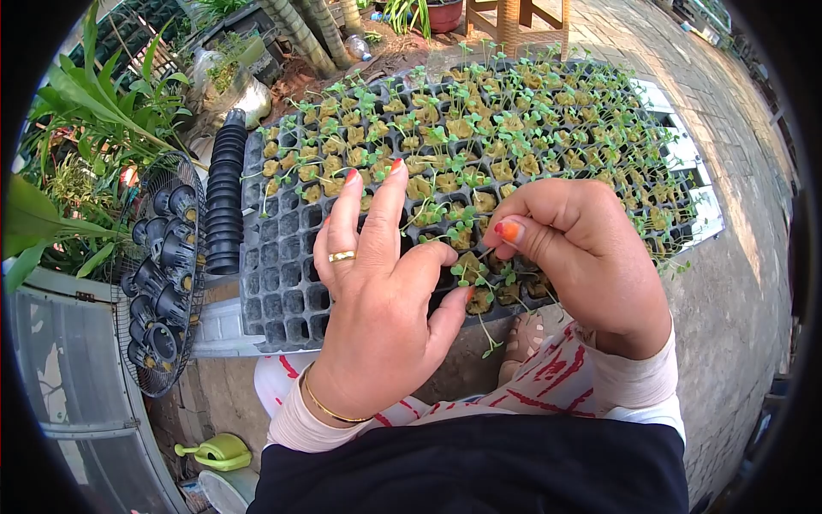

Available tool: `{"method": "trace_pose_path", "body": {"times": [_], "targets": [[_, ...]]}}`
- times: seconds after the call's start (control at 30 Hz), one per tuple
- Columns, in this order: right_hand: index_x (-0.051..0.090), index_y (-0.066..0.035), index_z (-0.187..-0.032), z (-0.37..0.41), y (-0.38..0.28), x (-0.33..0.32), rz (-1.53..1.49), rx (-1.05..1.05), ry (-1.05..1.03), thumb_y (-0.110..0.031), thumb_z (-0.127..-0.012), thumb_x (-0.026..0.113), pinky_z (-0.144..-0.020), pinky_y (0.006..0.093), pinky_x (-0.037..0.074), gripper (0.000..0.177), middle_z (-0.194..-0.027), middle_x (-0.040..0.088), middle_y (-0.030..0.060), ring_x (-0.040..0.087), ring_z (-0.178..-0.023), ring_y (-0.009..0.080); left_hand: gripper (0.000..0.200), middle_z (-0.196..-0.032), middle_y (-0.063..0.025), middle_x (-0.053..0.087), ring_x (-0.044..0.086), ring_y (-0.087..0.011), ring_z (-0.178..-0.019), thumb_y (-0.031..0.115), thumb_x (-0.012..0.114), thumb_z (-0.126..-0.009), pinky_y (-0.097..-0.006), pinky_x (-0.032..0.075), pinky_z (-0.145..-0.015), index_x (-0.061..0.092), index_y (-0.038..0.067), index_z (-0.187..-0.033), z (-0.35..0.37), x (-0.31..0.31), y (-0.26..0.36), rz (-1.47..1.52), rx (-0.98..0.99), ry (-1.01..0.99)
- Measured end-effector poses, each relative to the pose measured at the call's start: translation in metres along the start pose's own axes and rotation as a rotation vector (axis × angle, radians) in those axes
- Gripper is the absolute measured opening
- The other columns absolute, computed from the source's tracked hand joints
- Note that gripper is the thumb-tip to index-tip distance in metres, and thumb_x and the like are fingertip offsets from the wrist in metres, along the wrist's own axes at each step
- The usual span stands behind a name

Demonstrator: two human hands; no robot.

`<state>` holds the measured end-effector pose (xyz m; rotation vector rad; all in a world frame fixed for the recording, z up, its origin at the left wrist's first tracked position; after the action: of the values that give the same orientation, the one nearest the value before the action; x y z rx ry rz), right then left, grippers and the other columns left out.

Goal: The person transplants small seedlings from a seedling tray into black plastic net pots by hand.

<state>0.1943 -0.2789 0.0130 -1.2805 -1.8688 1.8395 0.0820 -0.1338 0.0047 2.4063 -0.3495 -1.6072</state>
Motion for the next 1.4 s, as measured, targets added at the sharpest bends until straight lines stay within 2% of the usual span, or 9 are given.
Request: {"method": "trace_pose_path", "body": {"times": [0.17, 0.23, 0.43, 0.53, 0.73, 0.93, 1.17, 1.23, 1.4], "targets": [[0.062, 0.007, -0.078, 0.0, 0.004, 0.0, 0.011, 0.021, 0.021, -0.002, -0.081, 0.058, -0.058, 0.0399, 0.046, 0.01, -0.069, 0.06, 0.0221, 0.061, -0.064, 0.0382, 0.025, -0.141, -0.026, 0.038, 0.027, -0.0471, -0.133, 0.008, 0.075, -0.064, -0.0526, 0.02, -0.108, 0.066, 0.007, -0.087, 0.0, 0.001, 0.0, -0.008, 0.001, -0.002], [0.063, 0.006, -0.079, 0.001, 0.005, 0.001, 0.139, -0.035, -0.054, -0.001, -0.087, 0.057, -0.063, 0.0253, 0.046, 0.013, -0.07, 0.063, 0.0063, 0.057, -0.068, 0.0112, 0.025, -0.141, -0.026, 0.038, 0.027, -0.0469, -0.132, 0.008, 0.074, -0.064, -0.0524, 0.02, -0.108, 0.066, 0.007, -0.087, 0.0, 0.001, 0.0, -0.012, 0.002, -0.005], [0.064, 0.006, -0.081, -0.001, 0.002, -0.002, -0.064, 0.174, -0.075, -0.002, -0.089, 0.056, -0.064, 0.0256, 0.047, 0.013, -0.071, 0.063, 0.0061, 0.059, -0.069, 0.0119, 0.025, -0.141, -0.026, 0.038, 0.026, -0.0467, -0.133, 0.009, 0.074, -0.064, -0.0519, 0.02, -0.108, 0.066, 0.007, -0.088, 0.0, 0.001, 0.0, -0.016, -0.005, -0.015], [0.062, 0.006, -0.076, -0.001, 0.008, 0.0, -0.109, 0.077, 0.011, -0.005, -0.085, 0.057, -0.053, 0.0343, 0.044, 0.014, -0.061, 0.059, 0.0149, 0.056, -0.055, 0.0183, 0.025, -0.142, -0.0261, 0.037, 0.026, -0.0464, -0.134, 0.009, 0.074, -0.064, -0.0518, 0.019, -0.108, 0.066, 0.008, -0.088, 0.0, 0.001, -0.001, -0.008, -0.01, -0.022], [0.062, 0.006, -0.077, -0.001, 0.01, 0.002, 0.069, -0.087, 0.008, -0.005, -0.086, 0.057, -0.053, 0.0341, 0.044, 0.015, -0.062, 0.06, 0.0153, 0.059, -0.056, 0.0199, 0.025, -0.142, -0.0262, 0.037, 0.026, -0.0457, -0.134, 0.008, 0.073, -0.064, -0.0514, 0.018, -0.108, 0.065, 0.007, -0.088, 0.0, 0.001, 0.0, -0.002, -0.011, -0.022], [0.062, 0.006, -0.076, -0.002, 0.008, 0.002, -0.123, 0.056, 0.034, -0.004, -0.086, 0.057, -0.054, 0.0333, 0.045, 0.015, -0.062, 0.06, 0.0164, 0.059, -0.056, 0.02, 0.024, -0.144, -0.0273, 0.032, 0.023, -0.0479, -0.133, 0.011, 0.075, -0.066, -0.0563, 0.017, -0.105, 0.064, 0.006, -0.087, 0.001, 0.001, 0.0, 0.021, -0.001, -0.047], [0.06, 0.006, -0.075, 0.002, 0.001, -0.002, -0.122, 0.029, 0.058, -0.004, -0.086, 0.058, -0.051, 0.0333, 0.042, 0.016, -0.06, 0.058, 0.0143, 0.053, -0.052, 0.0189, 0.024, -0.141, -0.0264, 0.038, 0.028, -0.0458, -0.133, 0.009, 0.074, -0.066, -0.0524, 0.02, -0.108, 0.065, 0.007, -0.088, 0.0, 0.002, -0.001, 0.009, -0.011, -0.002], [0.063, 0.005, -0.082, 0.006, -0.005, -0.005, -0.091, 0.098, 0.004, -0.009, -0.093, 0.056, -0.063, 0.0241, 0.047, 0.02, -0.073, 0.063, 0.0059, 0.058, -0.068, 0.0106, 0.024, -0.14, -0.0274, 0.039, 0.03, -0.0464, -0.132, 0.013, 0.074, -0.067, -0.0527, 0.021, -0.108, 0.064, 0.006, -0.087, 0.0, -0.001, -0.001, 0.02, -0.001, 0.025], [0.063, 0.004, -0.082, 0.013, -0.019, -0.015, -0.119, -0.042, 0.081, -0.015, -0.095, 0.054, -0.066, 0.0255, 0.046, 0.025, -0.076, 0.063, 0.0069, 0.059, -0.072, 0.0124, 0.023, -0.14, -0.0278, 0.04, 0.033, -0.0437, -0.132, 0.015, 0.072, -0.066, -0.0508, 0.021, -0.109, 0.063, 0.006, -0.085, 0.0, -0.008, -0.014, 0.122, 0.036, 0.082]]}}
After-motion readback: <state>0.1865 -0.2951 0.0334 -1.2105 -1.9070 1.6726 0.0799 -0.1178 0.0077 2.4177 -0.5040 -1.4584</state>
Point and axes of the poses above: each hand's wrist, its own z-axis away from the middle knuckle, its own x-axis out of the palm, y = z × x, the point moved 1 cm from there along -z, towards the middle knuckle
